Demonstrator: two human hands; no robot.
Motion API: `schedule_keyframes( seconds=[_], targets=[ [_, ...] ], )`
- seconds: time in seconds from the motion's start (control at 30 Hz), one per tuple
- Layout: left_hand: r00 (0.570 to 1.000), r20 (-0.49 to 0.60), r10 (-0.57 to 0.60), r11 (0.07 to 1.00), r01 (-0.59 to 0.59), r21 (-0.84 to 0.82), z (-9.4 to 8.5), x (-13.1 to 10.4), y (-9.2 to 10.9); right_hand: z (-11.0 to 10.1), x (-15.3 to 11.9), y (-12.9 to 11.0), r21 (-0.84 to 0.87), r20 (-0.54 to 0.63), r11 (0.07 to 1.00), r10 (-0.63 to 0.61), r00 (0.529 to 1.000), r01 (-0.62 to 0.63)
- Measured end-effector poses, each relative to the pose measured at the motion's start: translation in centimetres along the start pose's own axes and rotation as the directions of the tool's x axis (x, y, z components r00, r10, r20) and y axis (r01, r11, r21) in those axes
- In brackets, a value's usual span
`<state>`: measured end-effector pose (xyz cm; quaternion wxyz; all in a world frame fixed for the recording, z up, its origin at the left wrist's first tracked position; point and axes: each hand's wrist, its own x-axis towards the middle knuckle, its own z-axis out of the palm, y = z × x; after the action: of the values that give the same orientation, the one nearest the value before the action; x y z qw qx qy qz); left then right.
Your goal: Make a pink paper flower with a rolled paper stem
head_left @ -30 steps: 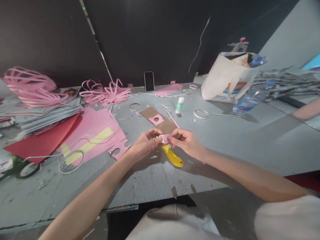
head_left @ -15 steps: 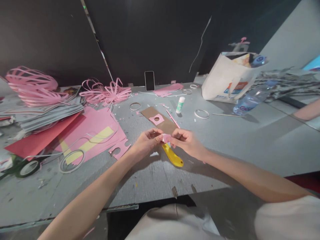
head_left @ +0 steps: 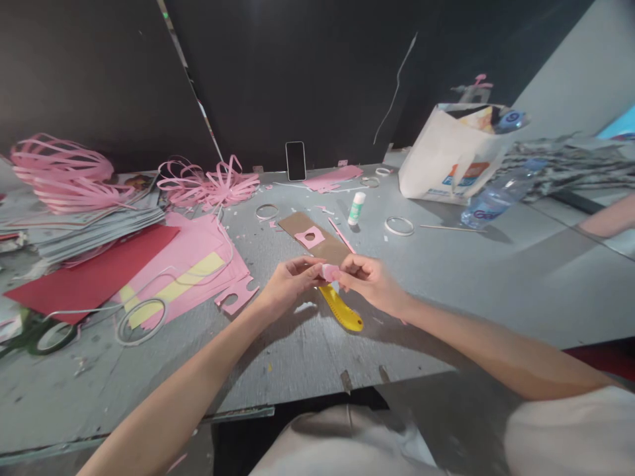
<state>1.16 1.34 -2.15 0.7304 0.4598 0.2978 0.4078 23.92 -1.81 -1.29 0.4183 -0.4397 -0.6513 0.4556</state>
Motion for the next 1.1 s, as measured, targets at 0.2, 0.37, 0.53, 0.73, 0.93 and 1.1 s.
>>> schedule_keyframes(
  seconds=[0.2,0.37,0.53,0.73,0.93,1.1],
  targets=[
    [0.999,-0.033,0.01,0.989,-0.005,0.145,0.6,-0.3,0.3,0.0,0.1,0.3,-0.027,0.001,1.0,-0.005,1.0,0.005],
    [1.0,-0.02,0.006,0.985,-0.003,0.172,0.8,-0.5,0.3,0.0,0.1,0.3,-0.032,0.005,0.999,-0.002,1.0,0.002],
    [1.0,-0.023,-0.014,0.99,0.017,0.137,0.7,-0.4,0.2,0.0,0.2,-0.1,-0.001,0.021,1.0,-0.005,1.0,0.005],
    [0.999,-0.026,-0.039,0.99,0.043,0.138,0.8,-0.5,0.4,-0.1,0.3,-0.3,-0.015,0.029,1.0,-0.012,1.0,0.012],
    [0.999,-0.021,-0.047,0.987,0.05,0.152,0.7,-0.4,0.3,0.1,0.2,-0.7,-0.028,0.037,1.0,-0.003,0.999,0.005],
    [0.999,-0.008,-0.044,0.984,0.045,0.171,0.6,-0.4,0.4,0.2,0.2,-0.7,-0.032,0.037,0.999,-0.001,0.999,0.002]
  ],
)
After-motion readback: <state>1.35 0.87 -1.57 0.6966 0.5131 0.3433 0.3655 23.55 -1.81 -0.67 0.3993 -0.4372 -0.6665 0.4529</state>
